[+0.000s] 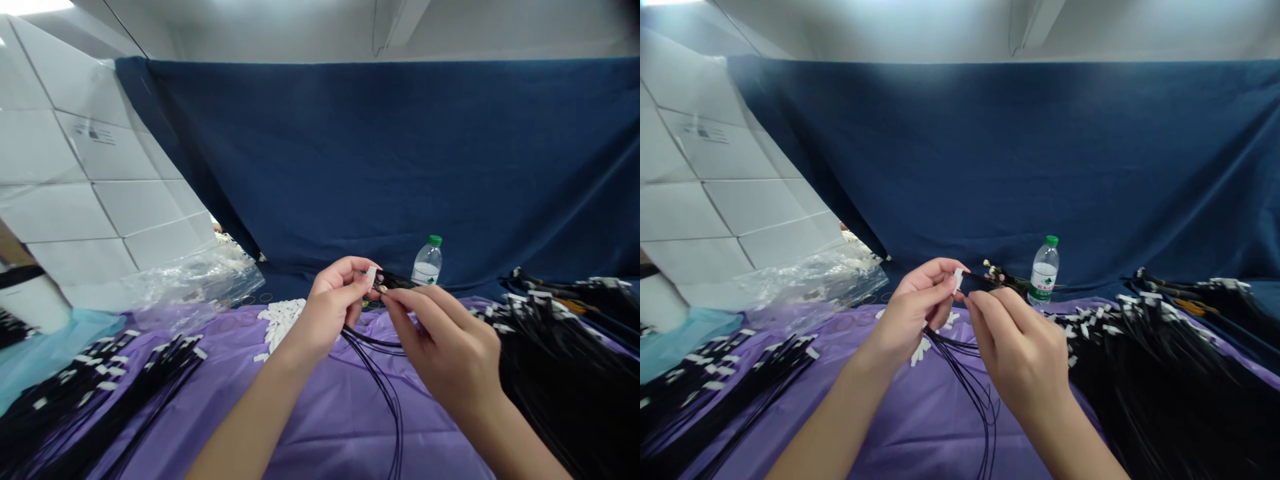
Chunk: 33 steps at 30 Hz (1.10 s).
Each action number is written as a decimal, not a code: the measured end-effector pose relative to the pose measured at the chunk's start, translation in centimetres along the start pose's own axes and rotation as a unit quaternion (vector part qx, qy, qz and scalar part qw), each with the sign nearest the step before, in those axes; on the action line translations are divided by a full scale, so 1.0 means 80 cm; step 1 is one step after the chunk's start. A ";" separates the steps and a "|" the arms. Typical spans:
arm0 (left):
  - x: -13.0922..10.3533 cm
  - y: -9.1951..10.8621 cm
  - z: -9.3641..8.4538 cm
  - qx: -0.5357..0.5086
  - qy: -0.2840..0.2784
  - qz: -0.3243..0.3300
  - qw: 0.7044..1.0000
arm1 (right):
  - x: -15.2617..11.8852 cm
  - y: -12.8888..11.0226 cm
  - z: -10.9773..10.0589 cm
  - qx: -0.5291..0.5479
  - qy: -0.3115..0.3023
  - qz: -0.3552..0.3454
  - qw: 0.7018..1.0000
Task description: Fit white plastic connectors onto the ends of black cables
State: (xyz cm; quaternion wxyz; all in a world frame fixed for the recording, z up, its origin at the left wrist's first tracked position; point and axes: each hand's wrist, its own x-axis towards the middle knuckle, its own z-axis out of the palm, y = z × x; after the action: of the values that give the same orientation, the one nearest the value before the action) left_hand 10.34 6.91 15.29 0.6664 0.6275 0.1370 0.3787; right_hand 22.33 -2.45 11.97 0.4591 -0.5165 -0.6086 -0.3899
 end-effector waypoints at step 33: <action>0.010 -0.002 -0.008 -0.126 0.165 -0.015 0.978 | -0.001 -0.027 0.021 0.285 -0.235 0.323 0.871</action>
State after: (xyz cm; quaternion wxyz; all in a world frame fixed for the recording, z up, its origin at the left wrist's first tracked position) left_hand 10.50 7.87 15.29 0.7139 0.4650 0.2060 0.4814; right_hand 19.97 -1.23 11.43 0.5306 -0.6074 -0.5822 0.1032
